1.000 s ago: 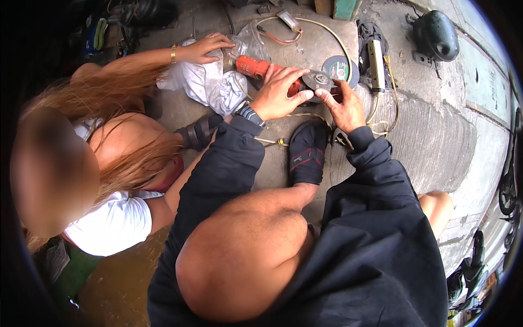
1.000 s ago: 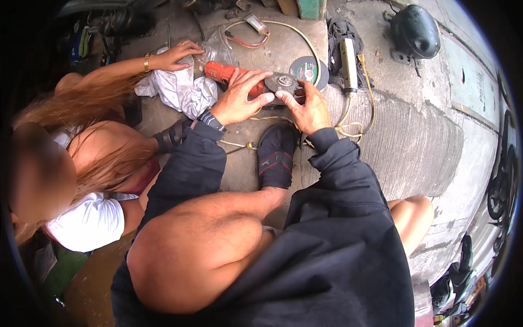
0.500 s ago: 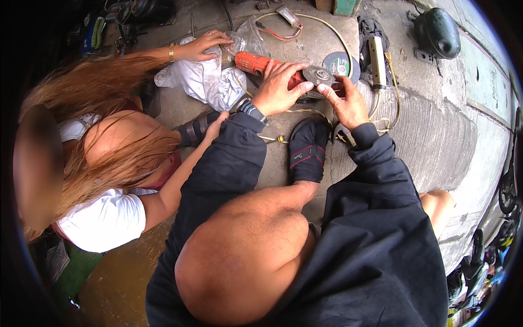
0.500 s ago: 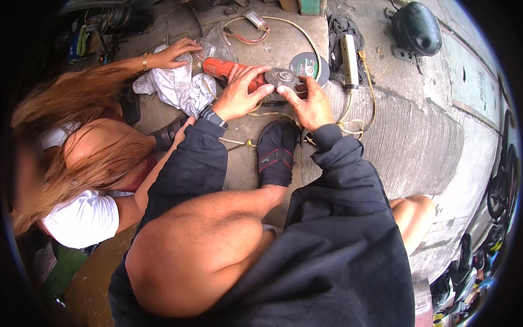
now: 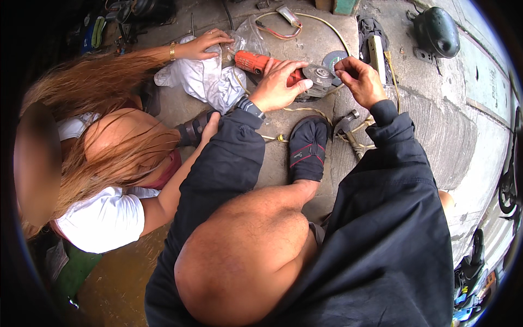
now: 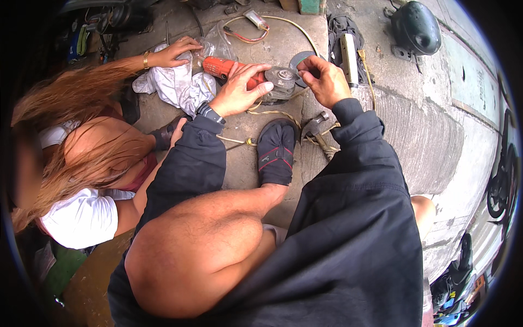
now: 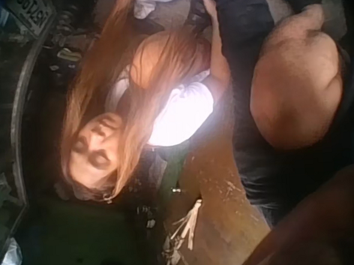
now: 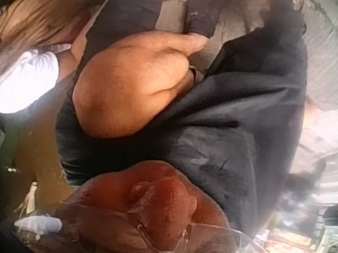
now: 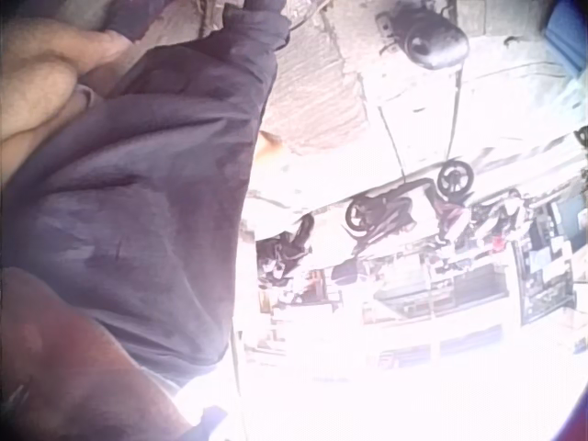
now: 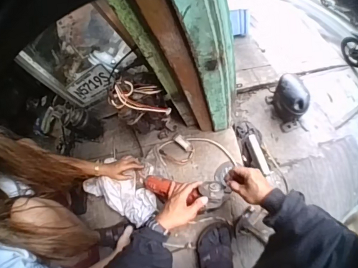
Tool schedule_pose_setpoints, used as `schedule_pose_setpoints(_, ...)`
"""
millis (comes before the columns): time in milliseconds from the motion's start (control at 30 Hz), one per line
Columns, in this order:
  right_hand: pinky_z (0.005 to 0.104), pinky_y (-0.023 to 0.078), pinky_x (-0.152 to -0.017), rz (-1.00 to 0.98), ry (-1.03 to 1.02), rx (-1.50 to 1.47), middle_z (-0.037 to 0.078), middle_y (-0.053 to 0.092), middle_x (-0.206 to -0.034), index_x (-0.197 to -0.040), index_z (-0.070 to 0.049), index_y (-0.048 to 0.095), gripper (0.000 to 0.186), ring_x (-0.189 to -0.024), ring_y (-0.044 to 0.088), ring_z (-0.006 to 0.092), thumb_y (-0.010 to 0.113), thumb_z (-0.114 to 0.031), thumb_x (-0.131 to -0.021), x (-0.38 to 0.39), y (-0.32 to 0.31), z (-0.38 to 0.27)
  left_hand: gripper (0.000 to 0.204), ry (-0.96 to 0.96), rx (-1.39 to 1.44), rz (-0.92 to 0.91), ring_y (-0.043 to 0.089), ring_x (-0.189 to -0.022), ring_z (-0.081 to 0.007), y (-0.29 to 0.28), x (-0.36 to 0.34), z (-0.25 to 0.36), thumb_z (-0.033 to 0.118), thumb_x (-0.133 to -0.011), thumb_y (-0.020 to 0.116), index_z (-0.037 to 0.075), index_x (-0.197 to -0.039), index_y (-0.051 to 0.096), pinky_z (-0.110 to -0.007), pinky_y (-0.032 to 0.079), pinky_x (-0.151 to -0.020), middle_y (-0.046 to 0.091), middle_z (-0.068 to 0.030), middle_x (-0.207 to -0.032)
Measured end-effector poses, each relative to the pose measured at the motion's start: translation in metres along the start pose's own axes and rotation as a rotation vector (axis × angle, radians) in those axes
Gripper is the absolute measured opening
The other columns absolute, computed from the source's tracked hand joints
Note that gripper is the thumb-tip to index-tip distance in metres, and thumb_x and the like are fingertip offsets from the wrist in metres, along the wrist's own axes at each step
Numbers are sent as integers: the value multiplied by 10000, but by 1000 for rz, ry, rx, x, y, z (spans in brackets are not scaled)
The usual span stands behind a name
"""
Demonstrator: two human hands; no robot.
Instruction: The person disassembles and services a handheld power tool on the floor, using a hammer and hands to remove parts, wipe the housing with a cloth, and reassemble the components.
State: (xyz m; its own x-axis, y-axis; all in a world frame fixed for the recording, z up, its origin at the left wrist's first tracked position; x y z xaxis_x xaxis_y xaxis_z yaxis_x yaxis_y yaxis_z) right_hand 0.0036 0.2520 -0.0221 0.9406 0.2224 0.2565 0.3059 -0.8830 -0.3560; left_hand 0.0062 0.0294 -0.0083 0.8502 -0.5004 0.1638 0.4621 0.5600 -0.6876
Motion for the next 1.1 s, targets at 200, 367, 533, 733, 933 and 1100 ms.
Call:
schedule_pose_setpoints(200,323,543,-817,-71,60,-41,83,727,-913,-1018,-20,681,156,-878,702,168,699,-121,-901,-7,8,13,609,-28,28,-17,499,-1317,-274,0,-1,-2,518,-924,627,87,-1347,549,-514,163,-1182,592,-114,-1339)
schedule_pose_setpoints(367,310,539,-798,-67,84,-100,66,723,-881,-991,-21,686,155,-849,691,141,726,-127,-884,-5,13,20,575,-45,41,-3,519,-1293,-267,-2,0,-1,435,-929,658,76,-1360,532,-456,238,-1160,605,-110,-1337)
schedule_pose_setpoints(533,297,534,-781,-56,110,-119,54,719,-857,-961,-27,689,158,-817,678,125,747,-146,-873,-3,14,23,497,-55,82,-23,540,-1261,-263,-3,-3,-5,379,-951,648,75,-1333,553,-392,330,-1115,622,-109,-1312)
schedule_pose_setpoints(733,295,534,-771,-26,133,-118,58,719,-850,-946,-30,688,161,-812,677,119,748,-163,-877,2,13,16,394,-124,100,-37,586,-1152,-247,-6,-5,-1,330,-963,629,87,-1272,602,-362,423,-1020,657,-101,-1206)
schedule_pose_setpoints(933,295,537,-743,-20,133,-108,53,717,-814,-943,-35,692,137,-771,677,120,726,-153,-881,3,12,17,356,-137,112,-30,598,-1115,-245,-5,-7,-3,285,-962,623,80,-1253,613,-361,439,-1000,660,-96,-1186)
schedule_pose_setpoints(1100,311,542,-730,-6,142,-72,65,717,-802,-939,-40,698,152,-753,687,147,721,-176,-875,-4,11,20,468,-129,83,-44,552,-1179,-266,-5,-7,-2,385,-925,671,76,-1271,608,-381,418,-1030,641,-117,-1222)
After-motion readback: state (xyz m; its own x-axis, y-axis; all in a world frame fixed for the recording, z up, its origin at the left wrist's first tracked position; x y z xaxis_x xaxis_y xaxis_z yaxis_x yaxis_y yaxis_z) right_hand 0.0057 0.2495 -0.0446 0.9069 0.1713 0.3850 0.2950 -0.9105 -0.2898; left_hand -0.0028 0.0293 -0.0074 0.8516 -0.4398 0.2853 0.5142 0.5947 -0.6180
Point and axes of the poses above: each hand's wrist, its own x-axis away from the middle knuckle, its own y-axis out of the palm, z = x × y, the point moved 6 cm from there along -x, towards the middle knuckle
